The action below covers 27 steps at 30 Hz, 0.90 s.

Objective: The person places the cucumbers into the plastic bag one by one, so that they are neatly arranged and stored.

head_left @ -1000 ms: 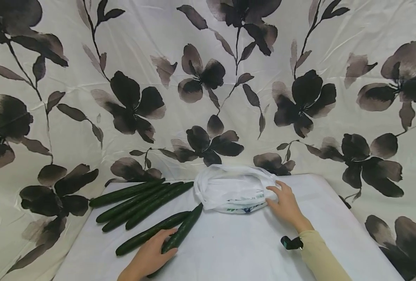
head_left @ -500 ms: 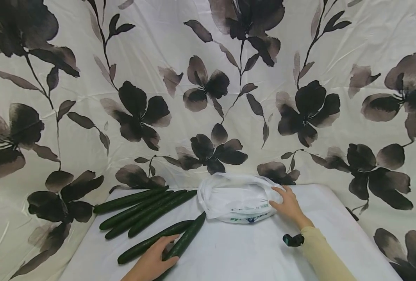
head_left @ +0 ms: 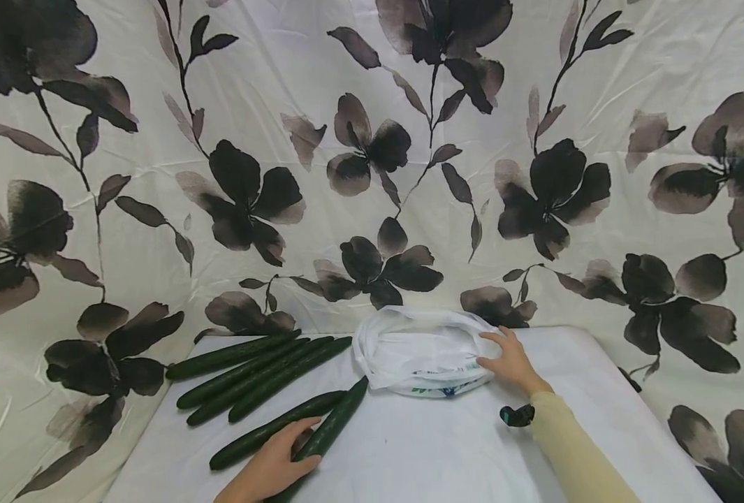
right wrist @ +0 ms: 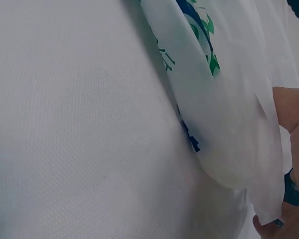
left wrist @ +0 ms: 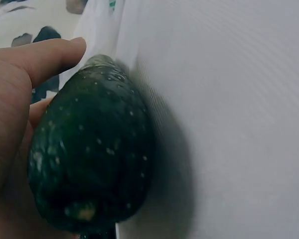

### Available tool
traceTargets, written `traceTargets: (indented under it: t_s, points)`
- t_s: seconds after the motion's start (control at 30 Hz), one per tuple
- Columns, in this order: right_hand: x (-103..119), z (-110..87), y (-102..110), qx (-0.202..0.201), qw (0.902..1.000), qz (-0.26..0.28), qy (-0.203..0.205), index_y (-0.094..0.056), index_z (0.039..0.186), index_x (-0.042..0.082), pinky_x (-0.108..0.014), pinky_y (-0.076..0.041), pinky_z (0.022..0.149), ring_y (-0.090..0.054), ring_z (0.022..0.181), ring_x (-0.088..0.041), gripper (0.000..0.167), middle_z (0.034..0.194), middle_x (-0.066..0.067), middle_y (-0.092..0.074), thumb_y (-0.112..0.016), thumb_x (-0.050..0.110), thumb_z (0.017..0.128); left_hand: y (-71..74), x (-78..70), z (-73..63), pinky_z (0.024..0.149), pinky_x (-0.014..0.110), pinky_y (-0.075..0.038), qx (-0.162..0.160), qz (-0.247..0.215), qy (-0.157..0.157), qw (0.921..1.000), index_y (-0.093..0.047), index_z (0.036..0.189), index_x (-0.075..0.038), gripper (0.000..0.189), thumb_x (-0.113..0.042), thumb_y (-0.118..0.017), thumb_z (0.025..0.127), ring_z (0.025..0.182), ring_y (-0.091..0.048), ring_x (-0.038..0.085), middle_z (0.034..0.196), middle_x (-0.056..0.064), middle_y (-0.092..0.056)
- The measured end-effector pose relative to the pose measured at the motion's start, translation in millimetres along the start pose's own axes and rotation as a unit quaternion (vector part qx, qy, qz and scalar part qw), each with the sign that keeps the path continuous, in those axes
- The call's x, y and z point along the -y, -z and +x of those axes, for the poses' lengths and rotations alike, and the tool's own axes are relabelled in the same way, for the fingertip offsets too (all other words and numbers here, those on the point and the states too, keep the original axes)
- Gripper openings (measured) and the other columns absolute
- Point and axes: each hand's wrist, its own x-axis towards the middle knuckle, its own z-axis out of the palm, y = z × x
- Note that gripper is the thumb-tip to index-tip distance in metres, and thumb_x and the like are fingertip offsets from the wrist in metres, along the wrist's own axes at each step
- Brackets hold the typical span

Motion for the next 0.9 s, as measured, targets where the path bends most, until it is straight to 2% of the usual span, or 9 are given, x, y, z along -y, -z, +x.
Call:
traceTargets:
  t_s: [0.2,0.37,0.77,0.9]
  points:
    - [1,7.1,-3,0.019,0.9998,0.000,-0.008,-0.049,0.140,0.002,-0.071,-0.025,0.101,-0.026,0.129,-0.060,0.067,0.144,-0.038,-0.026,-0.078,0.021,0.082,-2.6,-6.5,3.9,0.090,0.054,-0.046,-0.012,0.013,0.001,0.9998,-0.048,0.142,-0.013,0.069,-0.046,-0.072,0.085,0.114,-0.054,0.029,0.132,0.009,-0.054]
    - [-3,6.3,-7,0.014,0.9999,-0.007,-0.006,-0.043,0.145,0.003,-0.068,-0.027,0.102,-0.033,0.126,-0.056,0.078,0.140,-0.036,-0.033,-0.080,0.022,0.079,-5.1,-11.0,6.4,0.094,0.061,-0.041,-0.005,0.025,0.015,0.9996,-0.047,0.143,-0.015,0.071,-0.049,-0.071,0.085,0.124,-0.048,0.039,0.139,0.014,-0.049]
    - [-11,2.7,-21,0.011,0.9997,-0.007,-0.020,-0.040,0.145,0.003,-0.065,-0.031,0.100,-0.040,0.121,-0.051,0.085,0.133,-0.034,-0.042,-0.082,0.028,0.076,-10.9,-14.9,7.3,0.091,0.063,-0.043,-0.005,0.060,0.032,0.9977,-0.044,0.145,-0.014,0.077,-0.049,-0.073,0.083,0.122,-0.048,0.042,0.139,0.020,-0.048]
    - [-12,2.1,-23,0.018,0.9991,-0.010,-0.037,-0.038,0.147,0.005,-0.064,-0.031,0.101,-0.039,0.122,-0.050,0.084,0.135,-0.032,-0.042,-0.080,0.029,0.078,-13.3,-17.3,8.6,0.087,0.060,-0.046,-0.016,0.063,0.030,0.9974,-0.044,0.145,-0.014,0.077,-0.046,-0.075,0.082,0.117,-0.052,0.039,0.132,0.018,-0.052]
